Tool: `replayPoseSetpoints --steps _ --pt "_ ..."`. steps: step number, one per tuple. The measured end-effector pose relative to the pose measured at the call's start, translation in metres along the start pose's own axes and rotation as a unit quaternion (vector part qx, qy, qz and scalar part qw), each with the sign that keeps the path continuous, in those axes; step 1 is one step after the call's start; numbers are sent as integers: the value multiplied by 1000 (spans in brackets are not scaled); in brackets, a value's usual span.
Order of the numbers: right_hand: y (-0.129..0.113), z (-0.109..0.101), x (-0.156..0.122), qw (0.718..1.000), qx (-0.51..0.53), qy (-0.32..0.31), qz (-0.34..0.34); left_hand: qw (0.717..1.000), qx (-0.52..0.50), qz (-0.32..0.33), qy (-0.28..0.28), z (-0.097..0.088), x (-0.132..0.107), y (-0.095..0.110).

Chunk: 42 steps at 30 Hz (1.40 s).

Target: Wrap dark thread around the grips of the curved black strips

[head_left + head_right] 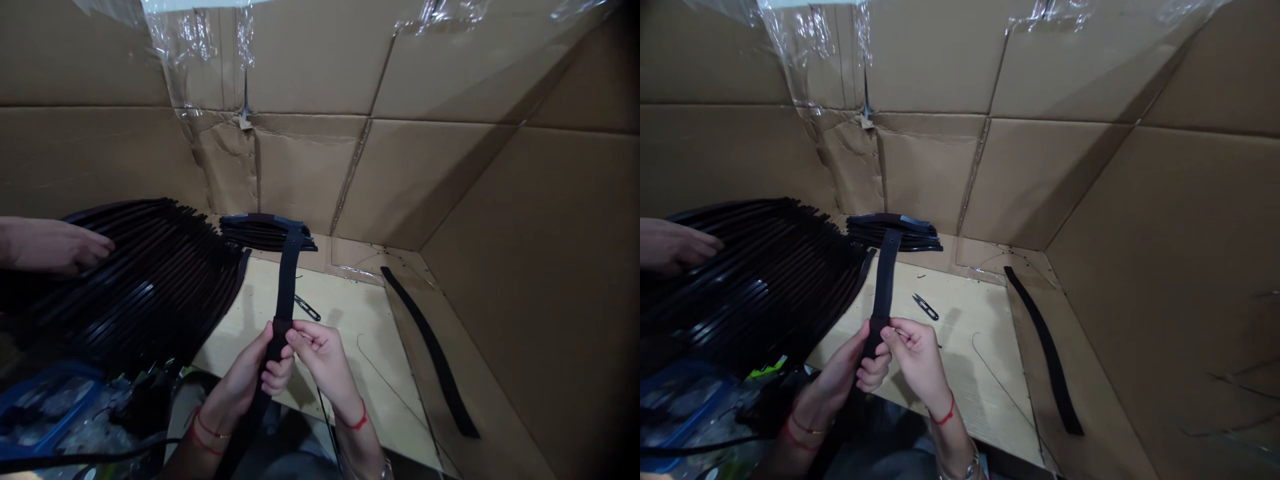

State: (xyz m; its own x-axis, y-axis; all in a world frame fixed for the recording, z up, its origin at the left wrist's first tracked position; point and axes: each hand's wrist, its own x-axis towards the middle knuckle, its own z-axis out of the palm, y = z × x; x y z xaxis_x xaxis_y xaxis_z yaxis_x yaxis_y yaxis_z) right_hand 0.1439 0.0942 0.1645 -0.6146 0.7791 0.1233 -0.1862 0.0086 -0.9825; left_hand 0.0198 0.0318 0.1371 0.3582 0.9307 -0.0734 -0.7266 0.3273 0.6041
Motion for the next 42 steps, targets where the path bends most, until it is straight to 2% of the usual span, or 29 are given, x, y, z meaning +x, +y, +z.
replayPoseSetpoints --steps 6,9,12,15,17,19,22,24,27,30,33,36,39,41,42 --pt "5 2 -4 999 -12 48 -9 1000 -25 -6 -17 3 4 -5" --pt "9 5 -8 994 -22 104 -32 999 -22 -23 -20 5 7 -10" --pt "14 8 -12 986 -23 161 -47 1000 -13 -26 -2 7 9 -13" --pt "17 7 -14 982 -18 179 -50 999 1 -34 9 5 9 -15" --pt "18 5 -14 985 -13 168 -46 998 15 -54 3 3 10 -15" --pt "17 3 -13 986 -11 162 -45 997 36 -60 18 1 10 -16" --pt "14 0 -12 986 2 165 -23 990 101 11 95 4 11 -19" --pt "14 0 -13 988 14 156 -1 972 169 66 148 9 12 -21" --pt "16 -3 -13 988 24 151 -6 952 228 87 186 15 13 -22" --pt "19 -8 -11 992 75 97 14 967 182 72 163 15 11 -20" --pt "20 -14 -10 991 130 18 33 985 116 46 121 10 8 -19" --pt "20 -18 -10 985 163 -23 45 994 84 20 65 2 6 -18" --pt "20 -19 -12 982 174 -29 64 996 92 2 20 -3 5 -17" --pt "22 -19 -13 983 174 -10 59 989 142 17 28 0 4 -17" --pt "23 -18 -13 984 170 4 51 980 188 37 50 3 3 -17"
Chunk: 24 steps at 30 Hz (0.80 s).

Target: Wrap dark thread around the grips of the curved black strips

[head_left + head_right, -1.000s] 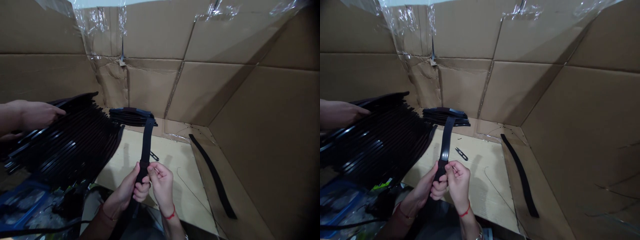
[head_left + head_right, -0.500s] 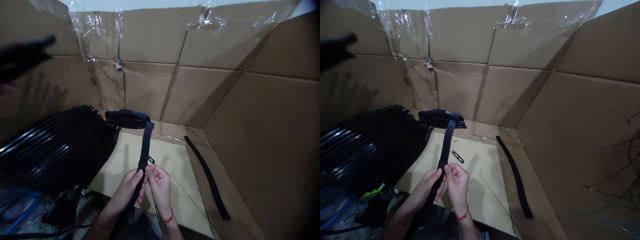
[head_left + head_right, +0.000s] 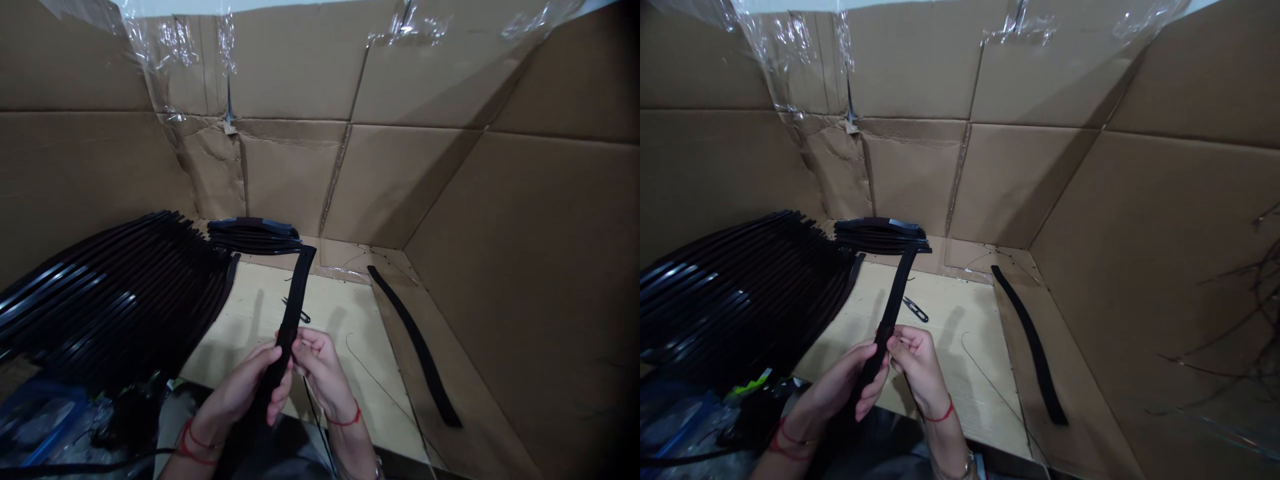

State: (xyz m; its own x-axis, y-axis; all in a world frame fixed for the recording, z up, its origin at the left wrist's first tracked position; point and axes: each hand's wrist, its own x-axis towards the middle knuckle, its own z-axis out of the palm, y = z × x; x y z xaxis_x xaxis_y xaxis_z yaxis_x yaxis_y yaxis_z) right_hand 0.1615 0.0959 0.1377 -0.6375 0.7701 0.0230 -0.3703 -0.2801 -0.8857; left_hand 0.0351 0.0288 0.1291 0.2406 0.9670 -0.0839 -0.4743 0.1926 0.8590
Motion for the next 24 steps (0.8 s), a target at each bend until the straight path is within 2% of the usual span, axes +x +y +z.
replayPoseSetpoints --steps 2,4,5,8,10,12,16,20,24 --pt "3 2 1 999 -12 32 -22 986 129 52 89 9 -3 4" --pt "5 5 2 997 -20 66 -41 938 278 91 184 18 -6 7" --pt "5 7 2 995 -21 82 -48 908 347 100 214 22 -7 9" --pt "4 12 2 994 -16 96 -49 828 498 104 238 26 -6 10" --pt "5 15 2 996 -15 85 -35 806 530 108 240 22 -5 9" --pt "7 16 2 996 -16 80 -31 816 510 114 247 17 -5 6" --pt "13 16 2 993 -32 79 -82 866 410 134 254 12 -4 1" --pt "15 17 2 995 -33 47 -85 935 247 130 218 15 -3 4" --pt "18 19 0 996 -2 29 -80 969 116 115 185 14 -2 7"
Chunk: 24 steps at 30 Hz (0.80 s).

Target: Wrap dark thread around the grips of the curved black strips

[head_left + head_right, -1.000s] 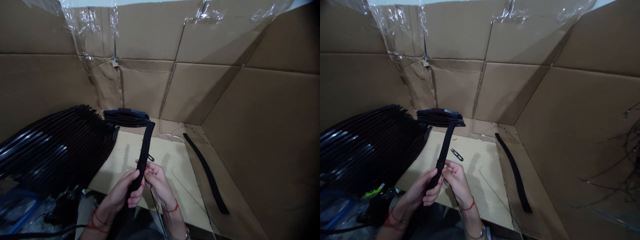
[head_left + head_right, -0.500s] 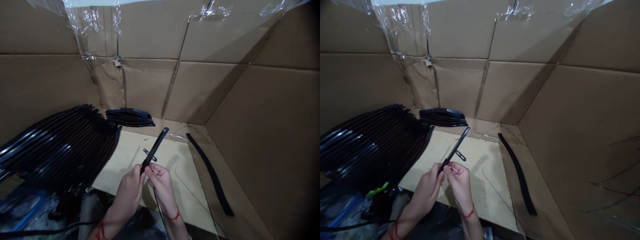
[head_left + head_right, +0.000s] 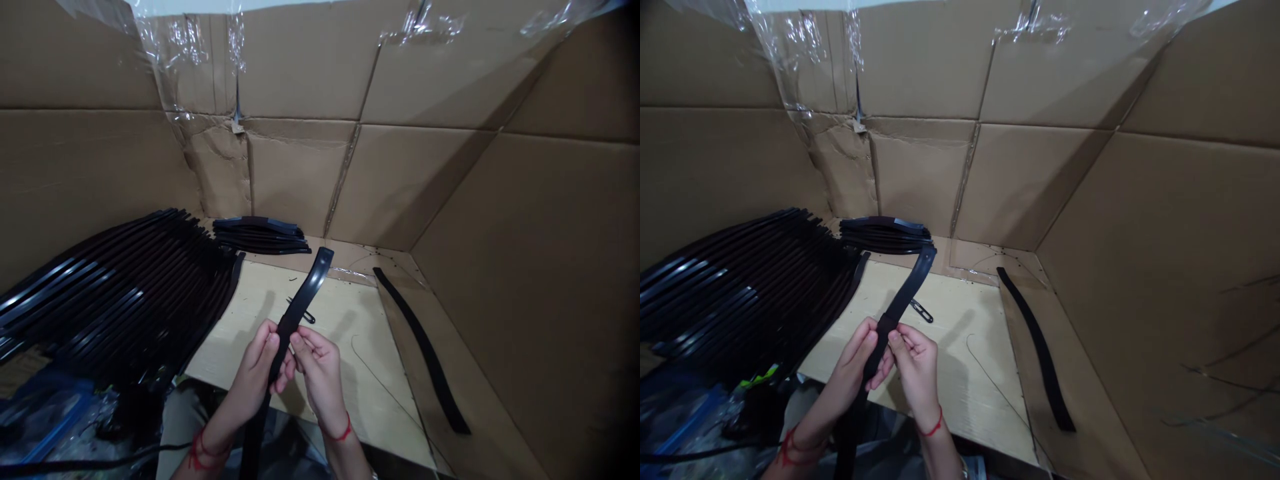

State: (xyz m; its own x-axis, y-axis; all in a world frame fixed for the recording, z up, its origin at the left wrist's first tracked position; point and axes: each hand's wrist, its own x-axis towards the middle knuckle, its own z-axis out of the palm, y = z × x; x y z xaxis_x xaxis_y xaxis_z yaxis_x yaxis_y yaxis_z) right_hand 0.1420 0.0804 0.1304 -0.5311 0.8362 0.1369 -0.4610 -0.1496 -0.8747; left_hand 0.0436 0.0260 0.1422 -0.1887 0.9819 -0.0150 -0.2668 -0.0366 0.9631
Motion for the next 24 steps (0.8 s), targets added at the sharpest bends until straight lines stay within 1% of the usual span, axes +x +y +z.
replayPoseSetpoints --steps 3,6,7,9,10,11,12,13,14,15,16,17,18,19,21,24 --pt "2 -4 1 1000 19 0 15 994 -97 -29 -42 -6 6 -10" --pt "0 -11 7 998 20 -36 56 972 -182 -64 -135 -14 18 -26" --pt "-1 -14 10 997 17 -50 64 964 -194 -74 -168 -17 23 -30" --pt "-5 -16 16 997 1 -53 60 956 -196 -88 -198 -20 29 -34" --pt "-6 -15 19 998 -9 -43 52 960 -179 -88 -194 -21 31 -33" --pt "-7 -14 21 998 -22 -30 44 970 -147 -81 -178 -22 31 -31" --pt "-7 -12 22 999 -36 -14 36 981 -100 -64 -150 -21 30 -27" --pt "-7 -9 23 999 -47 4 25 992 -38 -35 -112 -19 27 -24" --pt "-6 -6 23 998 -57 22 12 997 31 -1 -66 -17 24 -20" --pt "-6 -4 23 997 -64 38 2 995 93 31 -22 -15 21 -17" --pt "-5 -1 22 997 -68 48 -4 990 129 51 11 -13 18 -15" --pt "-5 1 21 996 -70 49 0 989 138 53 28 -11 15 -14" --pt "-6 2 20 997 -70 43 10 992 120 37 31 -10 13 -14" --pt "-7 3 19 997 -69 30 24 996 83 6 19 -9 12 -14" --pt "-10 4 16 996 -70 -1 47 998 -9 -59 -23 -11 10 -15" --pt "-15 3 12 995 -91 -17 43 984 -110 -104 -89 -17 6 -15"
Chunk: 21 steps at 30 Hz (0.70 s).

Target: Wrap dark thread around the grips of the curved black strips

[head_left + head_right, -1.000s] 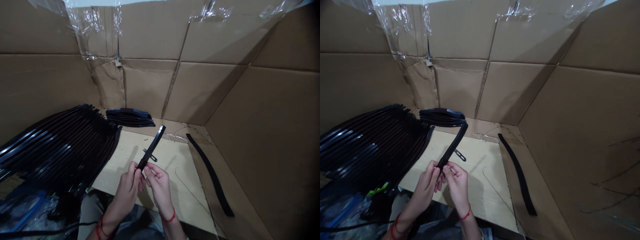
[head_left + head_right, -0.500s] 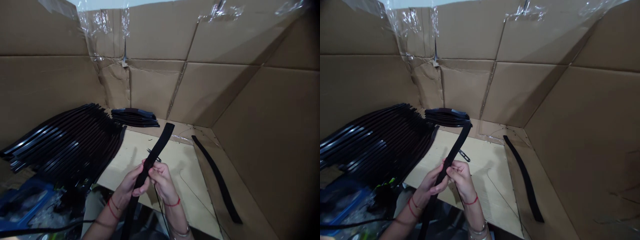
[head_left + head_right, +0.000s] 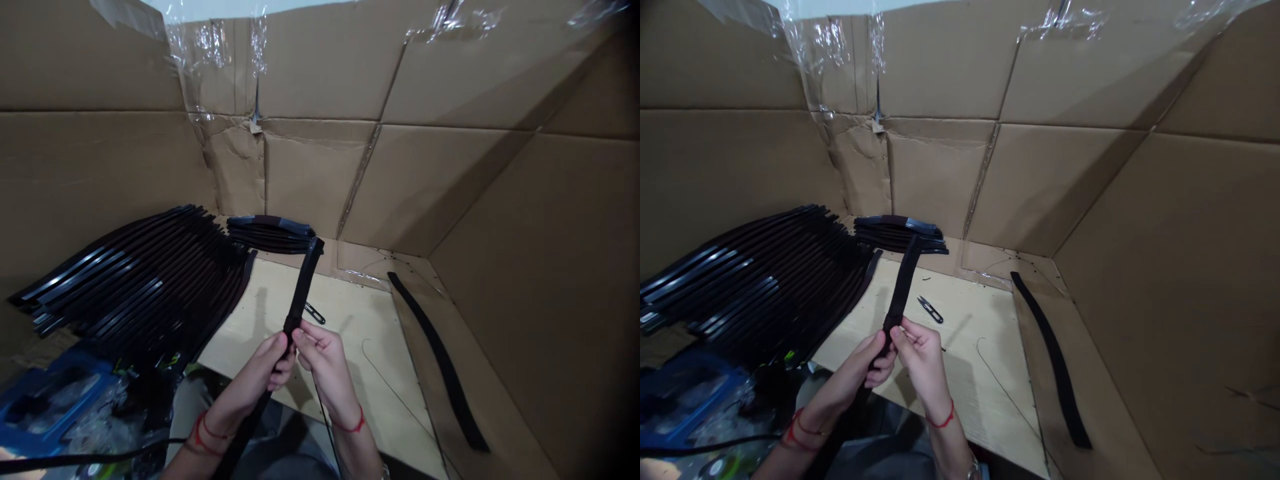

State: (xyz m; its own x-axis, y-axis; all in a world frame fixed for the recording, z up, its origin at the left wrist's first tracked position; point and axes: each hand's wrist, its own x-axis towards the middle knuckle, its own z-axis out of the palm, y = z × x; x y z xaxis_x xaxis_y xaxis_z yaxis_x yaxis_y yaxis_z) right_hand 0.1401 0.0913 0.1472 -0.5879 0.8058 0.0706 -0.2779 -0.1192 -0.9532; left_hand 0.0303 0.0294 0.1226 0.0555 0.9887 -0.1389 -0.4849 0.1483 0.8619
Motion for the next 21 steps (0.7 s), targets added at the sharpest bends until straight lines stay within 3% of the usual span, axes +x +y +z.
replayPoseSetpoints --steps 5,8,13,21 --pt "-1 -1 -7 999 -40 12 -20 973 -154 -85 -148 -9 -4 -2" --pt "1 0 -11 996 -74 30 -33 953 -178 -119 -212 -15 1 -4" --pt "4 2 -16 986 -127 83 -65 971 -120 -142 -148 -11 4 1" --pt "3 5 -19 975 -146 134 -104 972 -124 -145 -138 2 -5 1"
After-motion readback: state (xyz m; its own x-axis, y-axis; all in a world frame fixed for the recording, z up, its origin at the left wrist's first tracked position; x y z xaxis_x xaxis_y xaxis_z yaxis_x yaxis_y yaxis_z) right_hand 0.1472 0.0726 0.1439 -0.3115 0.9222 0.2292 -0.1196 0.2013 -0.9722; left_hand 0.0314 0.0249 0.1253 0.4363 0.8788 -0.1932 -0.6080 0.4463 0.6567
